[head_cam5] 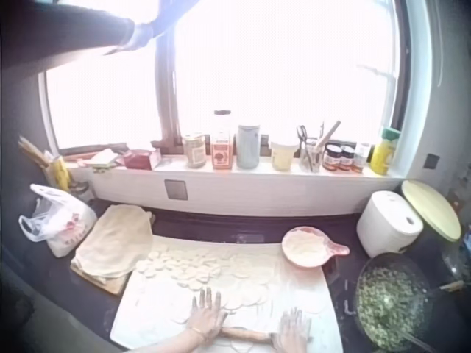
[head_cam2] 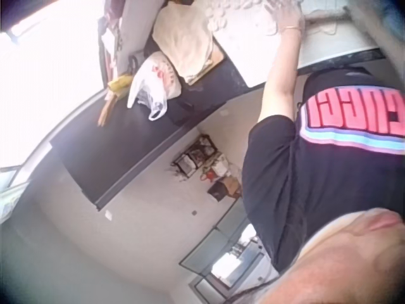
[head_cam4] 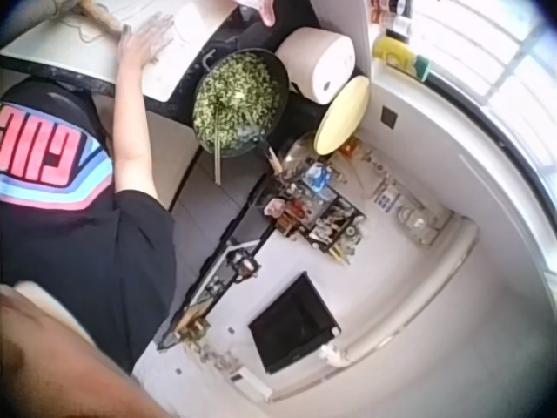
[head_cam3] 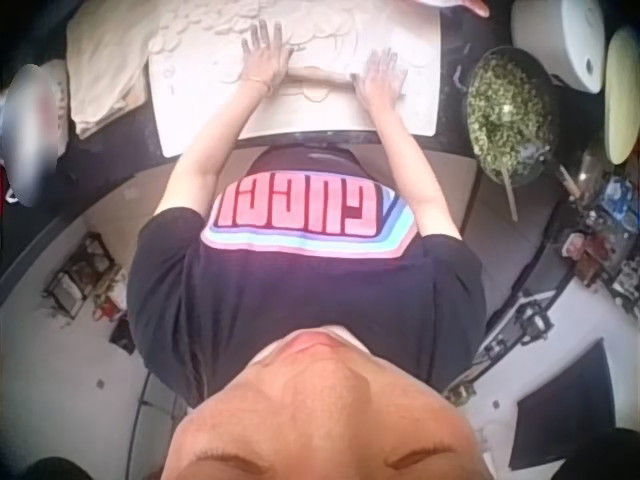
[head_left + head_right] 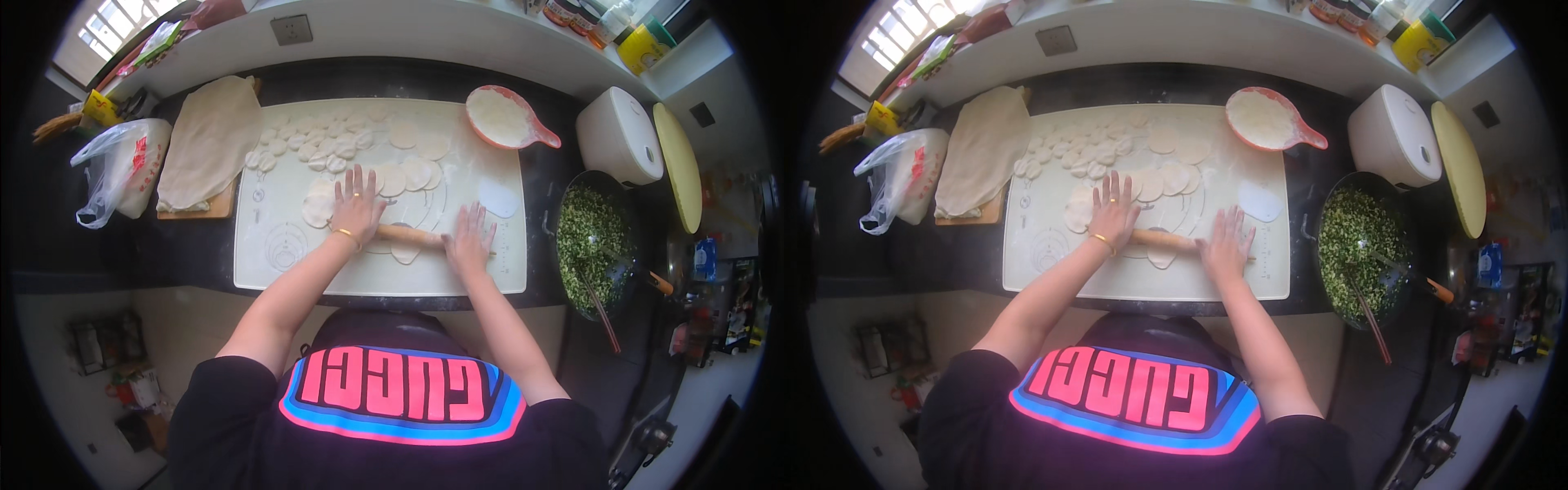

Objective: The person uses a wooden rolling pin to flatten small balls of dough into thin, round discs on a white cutting board. The person repeatedly picks up a dough ball, rolls it flat, and places the finished disc on the board. A bowl of green filling is visible nearby.

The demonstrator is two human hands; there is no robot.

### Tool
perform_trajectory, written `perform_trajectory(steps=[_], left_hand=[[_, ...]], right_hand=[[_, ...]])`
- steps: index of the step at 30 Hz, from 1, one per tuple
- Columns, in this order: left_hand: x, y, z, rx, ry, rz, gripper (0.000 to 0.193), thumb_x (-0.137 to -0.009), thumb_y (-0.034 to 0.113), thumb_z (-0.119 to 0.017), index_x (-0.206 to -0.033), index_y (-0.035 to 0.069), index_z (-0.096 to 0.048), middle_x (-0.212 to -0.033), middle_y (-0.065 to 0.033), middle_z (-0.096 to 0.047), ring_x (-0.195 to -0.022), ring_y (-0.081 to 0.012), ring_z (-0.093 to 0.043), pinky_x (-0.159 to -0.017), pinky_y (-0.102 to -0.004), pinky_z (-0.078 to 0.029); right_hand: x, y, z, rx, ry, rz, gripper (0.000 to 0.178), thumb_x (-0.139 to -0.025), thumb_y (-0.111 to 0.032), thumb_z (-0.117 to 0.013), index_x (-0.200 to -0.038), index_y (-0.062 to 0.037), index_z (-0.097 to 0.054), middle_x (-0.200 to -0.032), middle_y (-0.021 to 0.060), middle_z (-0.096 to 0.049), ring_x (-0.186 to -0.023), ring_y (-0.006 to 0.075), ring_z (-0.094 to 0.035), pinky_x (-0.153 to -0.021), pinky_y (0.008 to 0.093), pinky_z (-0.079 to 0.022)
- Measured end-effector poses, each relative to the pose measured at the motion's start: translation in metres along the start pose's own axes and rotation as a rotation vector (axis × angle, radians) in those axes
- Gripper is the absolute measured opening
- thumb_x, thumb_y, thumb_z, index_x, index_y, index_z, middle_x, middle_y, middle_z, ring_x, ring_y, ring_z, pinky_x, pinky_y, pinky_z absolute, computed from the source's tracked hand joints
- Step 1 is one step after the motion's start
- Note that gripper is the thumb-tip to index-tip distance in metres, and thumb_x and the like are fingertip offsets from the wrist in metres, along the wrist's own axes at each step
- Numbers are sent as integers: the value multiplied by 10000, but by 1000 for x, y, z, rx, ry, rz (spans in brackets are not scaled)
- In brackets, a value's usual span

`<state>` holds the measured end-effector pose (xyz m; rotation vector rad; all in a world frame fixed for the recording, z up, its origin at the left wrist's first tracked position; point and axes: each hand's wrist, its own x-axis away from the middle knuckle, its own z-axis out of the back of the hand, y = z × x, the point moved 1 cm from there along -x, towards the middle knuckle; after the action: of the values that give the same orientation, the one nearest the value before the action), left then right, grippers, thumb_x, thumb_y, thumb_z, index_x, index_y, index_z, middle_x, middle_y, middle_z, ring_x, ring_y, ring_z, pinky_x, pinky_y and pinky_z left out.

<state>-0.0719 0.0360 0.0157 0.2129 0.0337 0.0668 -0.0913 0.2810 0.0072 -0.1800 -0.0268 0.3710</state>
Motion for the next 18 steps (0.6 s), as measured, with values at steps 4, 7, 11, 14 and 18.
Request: perform_trajectory(steps=[4,7,11,14,18], left_hand=[[25,-5,-4,15,-115,-53,678,-895,337,-450,-1431,47,-154,-1487,-222,-81,-1375,-381,-82,-1096,-513,-111],[48,-7,-11,115,-103,-171,651,-881,313,-491,-1411,53,-218,-1458,-228,-168,-1346,-378,-178,-1088,-470,-176],[18,21,-1,564,-223,-288,538,-816,195,-577,-1312,76,-409,-1318,-218,-404,-1193,-374,-414,-981,-406,-363],[-3,38,-15,459,-369,-303,420,-745,141,-597,-1155,67,-545,-1126,-181,-533,-992,-347,-526,-827,-400,-443],[17,39,13,412,-551,-54,348,-737,156,-596,-1074,73,-572,-1059,-158,-555,-931,-343,-535,-781,-421,-437]], right_hand=[[21,-7,12,-36,-31,62,697,-788,-399,-609,-1366,-110,-348,-1484,156,-180,-1380,299,-147,-1065,586,-57],[56,-5,4,-30,19,151,536,-759,-330,-651,-1234,-146,-487,-1465,143,-239,-1362,284,-209,-1060,578,-92],[56,-5,-5,-83,107,223,374,-735,-241,-680,-1075,-150,-551,-1441,124,-299,-1332,277,-285,-1048,573,-133],[53,-6,1,-114,129,281,333,-729,-203,-685,-1032,-149,-556,-1434,105,-318,-1327,269,-302,-1045,573,-142],[68,8,9,-133,38,222,305,-744,-196,-672,-1019,-147,-550,-1436,84,-323,-1331,265,-298,-1046,577,-137]])
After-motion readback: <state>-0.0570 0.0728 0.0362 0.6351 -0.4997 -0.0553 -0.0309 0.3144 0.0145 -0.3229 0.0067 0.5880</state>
